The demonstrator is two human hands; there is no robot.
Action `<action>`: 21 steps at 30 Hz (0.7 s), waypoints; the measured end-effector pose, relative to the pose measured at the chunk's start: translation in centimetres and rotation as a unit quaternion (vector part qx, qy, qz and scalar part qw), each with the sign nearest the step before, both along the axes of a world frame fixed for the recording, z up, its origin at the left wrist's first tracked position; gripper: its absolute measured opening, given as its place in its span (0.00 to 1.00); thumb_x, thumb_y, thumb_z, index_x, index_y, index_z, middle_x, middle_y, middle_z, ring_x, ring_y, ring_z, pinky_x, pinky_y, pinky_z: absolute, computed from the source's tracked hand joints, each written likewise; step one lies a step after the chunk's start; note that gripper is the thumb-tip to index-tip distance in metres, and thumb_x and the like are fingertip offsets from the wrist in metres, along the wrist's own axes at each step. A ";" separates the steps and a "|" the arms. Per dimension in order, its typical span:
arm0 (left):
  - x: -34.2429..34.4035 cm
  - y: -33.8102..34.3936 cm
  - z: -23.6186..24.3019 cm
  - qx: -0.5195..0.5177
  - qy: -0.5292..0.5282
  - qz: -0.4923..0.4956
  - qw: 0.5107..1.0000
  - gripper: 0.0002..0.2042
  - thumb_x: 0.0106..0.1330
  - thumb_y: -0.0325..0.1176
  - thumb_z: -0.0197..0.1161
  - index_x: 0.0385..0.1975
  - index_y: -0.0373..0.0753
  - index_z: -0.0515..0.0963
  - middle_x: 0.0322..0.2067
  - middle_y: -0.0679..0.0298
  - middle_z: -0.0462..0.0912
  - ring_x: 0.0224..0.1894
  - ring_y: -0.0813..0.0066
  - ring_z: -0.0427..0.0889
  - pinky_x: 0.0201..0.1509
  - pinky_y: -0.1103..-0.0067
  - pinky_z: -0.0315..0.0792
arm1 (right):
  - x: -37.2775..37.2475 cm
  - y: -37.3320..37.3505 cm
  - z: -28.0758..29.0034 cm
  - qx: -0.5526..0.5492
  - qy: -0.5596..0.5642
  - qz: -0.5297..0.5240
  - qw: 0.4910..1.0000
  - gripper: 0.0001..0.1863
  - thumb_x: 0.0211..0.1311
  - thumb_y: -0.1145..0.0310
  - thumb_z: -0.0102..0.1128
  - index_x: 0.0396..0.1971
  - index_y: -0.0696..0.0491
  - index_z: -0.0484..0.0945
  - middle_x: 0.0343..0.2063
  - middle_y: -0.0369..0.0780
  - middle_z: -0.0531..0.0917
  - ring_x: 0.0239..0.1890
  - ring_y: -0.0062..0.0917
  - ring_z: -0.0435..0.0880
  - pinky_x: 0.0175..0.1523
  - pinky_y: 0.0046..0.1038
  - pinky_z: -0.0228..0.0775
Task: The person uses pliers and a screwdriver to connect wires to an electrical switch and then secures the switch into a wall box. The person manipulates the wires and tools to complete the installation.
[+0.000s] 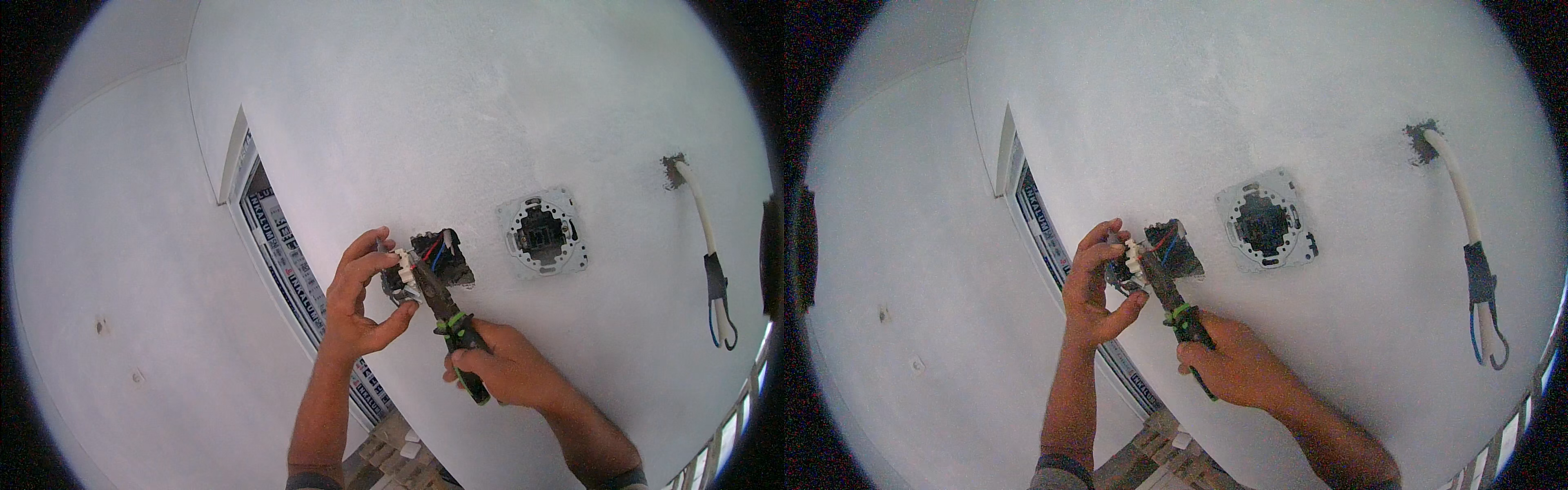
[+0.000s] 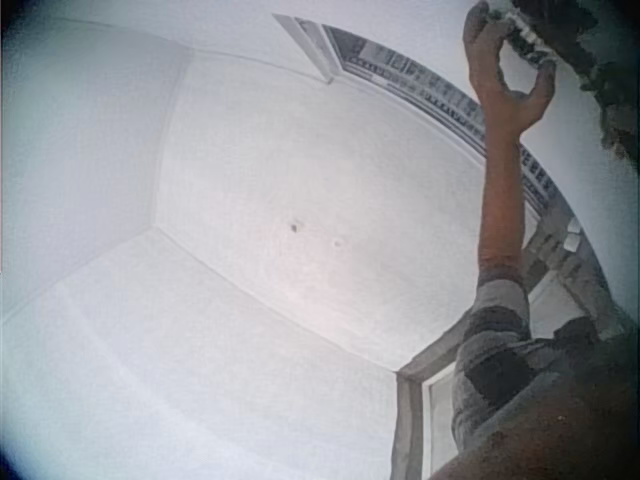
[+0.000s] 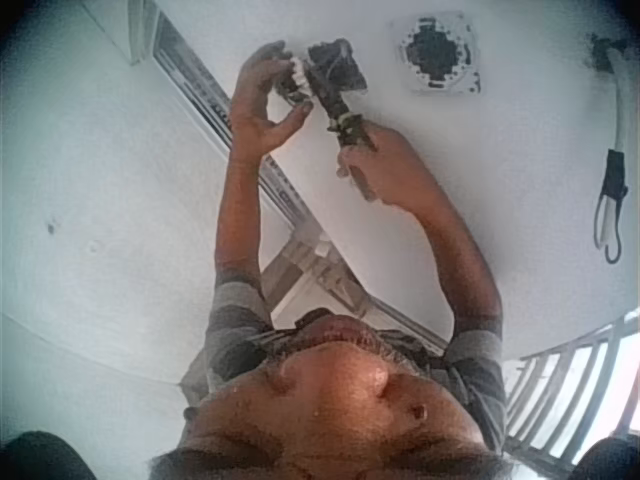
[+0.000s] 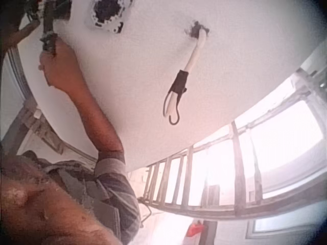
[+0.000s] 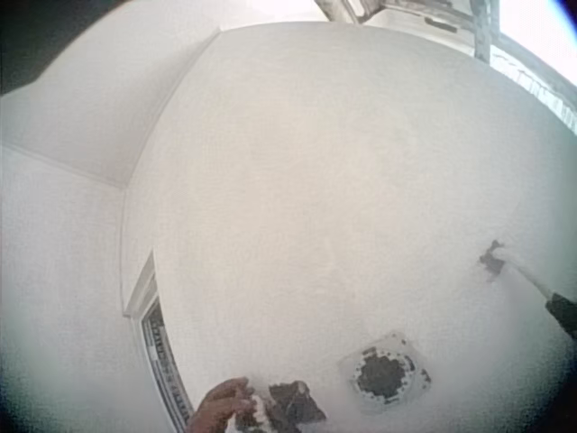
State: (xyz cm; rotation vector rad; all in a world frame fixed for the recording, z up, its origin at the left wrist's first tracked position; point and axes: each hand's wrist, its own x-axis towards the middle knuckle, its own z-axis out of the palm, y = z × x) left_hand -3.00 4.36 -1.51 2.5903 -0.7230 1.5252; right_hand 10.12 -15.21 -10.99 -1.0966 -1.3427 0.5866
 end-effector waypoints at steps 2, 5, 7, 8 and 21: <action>0.0 0.1 0.0 -0.002 -0.001 -0.002 1.000 0.31 0.52 0.27 0.76 0.59 0.42 0.74 0.66 0.46 0.67 0.66 0.53 0.75 0.68 0.58 0.75 | -0.1 0.1 0.3 -0.022 0.052 0.033 0.998 0.18 0.69 0.70 0.52 0.54 0.64 0.71 0.36 0.47 0.84 0.37 0.30 0.87 0.41 0.33 0.82; 0.2 0.2 -0.1 -0.006 0.000 -0.004 1.000 0.31 0.52 0.27 0.76 0.58 0.41 0.74 0.66 0.45 0.68 0.66 0.53 0.75 0.66 0.59 0.76 | 0.3 0.4 0.2 -0.036 0.076 0.052 0.995 0.20 0.69 0.71 0.52 0.57 0.64 0.68 0.38 0.48 0.84 0.37 0.32 0.88 0.40 0.34 0.85; 0.1 0.2 0.1 0.000 -0.001 -0.002 1.000 0.31 0.52 0.27 0.76 0.59 0.41 0.74 0.66 0.45 0.68 0.66 0.53 0.75 0.65 0.59 0.77 | 0.3 0.5 0.1 -0.023 0.094 0.069 0.993 0.20 0.69 0.71 0.53 0.57 0.64 0.68 0.37 0.47 0.83 0.36 0.32 0.88 0.39 0.33 0.85; 0.0 0.1 0.1 -0.004 -0.002 0.002 1.000 0.30 0.52 0.28 0.75 0.58 0.41 0.74 0.65 0.45 0.68 0.66 0.53 0.75 0.65 0.59 0.77 | 0.1 0.5 -0.1 -0.008 0.116 0.084 0.990 0.19 0.69 0.71 0.54 0.56 0.64 0.69 0.35 0.46 0.83 0.35 0.31 0.88 0.38 0.32 0.84; 0.3 -1.4 -0.1 0.026 -0.075 0.109 0.991 0.27 0.47 0.31 0.73 0.52 0.43 0.79 0.56 0.48 0.76 0.60 0.53 0.78 0.57 0.62 0.79 | -1.2 0.1 -1.4 0.101 -0.063 -0.123 0.985 0.28 0.69 0.66 0.57 0.66 0.61 0.65 0.34 0.51 0.84 0.34 0.43 0.85 0.43 0.40 0.75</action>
